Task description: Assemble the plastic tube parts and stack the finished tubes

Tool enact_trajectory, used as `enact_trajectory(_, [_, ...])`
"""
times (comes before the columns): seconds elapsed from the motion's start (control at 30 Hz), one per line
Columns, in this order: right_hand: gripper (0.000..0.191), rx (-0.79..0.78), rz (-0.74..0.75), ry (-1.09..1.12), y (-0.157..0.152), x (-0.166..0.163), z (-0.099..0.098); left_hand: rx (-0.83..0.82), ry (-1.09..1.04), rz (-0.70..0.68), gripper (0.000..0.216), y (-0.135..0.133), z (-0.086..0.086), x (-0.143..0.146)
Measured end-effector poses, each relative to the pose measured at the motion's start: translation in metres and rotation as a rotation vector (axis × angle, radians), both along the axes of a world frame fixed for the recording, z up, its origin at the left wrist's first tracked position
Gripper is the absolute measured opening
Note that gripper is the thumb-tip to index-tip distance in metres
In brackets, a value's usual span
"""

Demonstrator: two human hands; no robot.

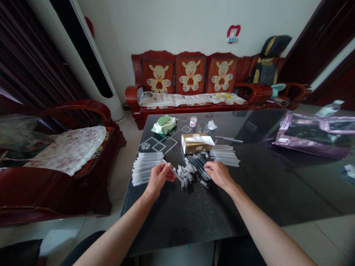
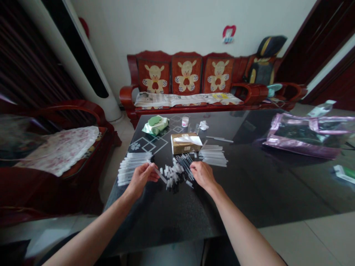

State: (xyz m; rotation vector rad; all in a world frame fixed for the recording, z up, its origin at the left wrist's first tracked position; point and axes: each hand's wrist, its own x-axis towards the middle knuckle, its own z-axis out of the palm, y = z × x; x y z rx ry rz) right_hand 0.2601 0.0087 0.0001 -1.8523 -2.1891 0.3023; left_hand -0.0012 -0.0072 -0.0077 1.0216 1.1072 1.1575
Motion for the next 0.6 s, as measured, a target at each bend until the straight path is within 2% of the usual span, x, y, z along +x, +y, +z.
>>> enact_trajectory(0.2, [0.021,-0.071,0.114,-0.140,-0.004,-0.010,-0.004,-0.022,0.003,0.021,0.038,0.000,0.002,-0.001])
enact_trajectory(0.37, [0.023,-0.102,0.205,-0.156,-0.006,-0.015,-0.004,-0.051,-0.027,0.034,0.039,-0.001,0.004,-0.001])
enact_trajectory(0.6, [0.021,-0.140,0.205,-0.185,-0.007,-0.021,-0.006,-0.069,-0.041,0.038,0.039,-0.001,0.006,0.001])
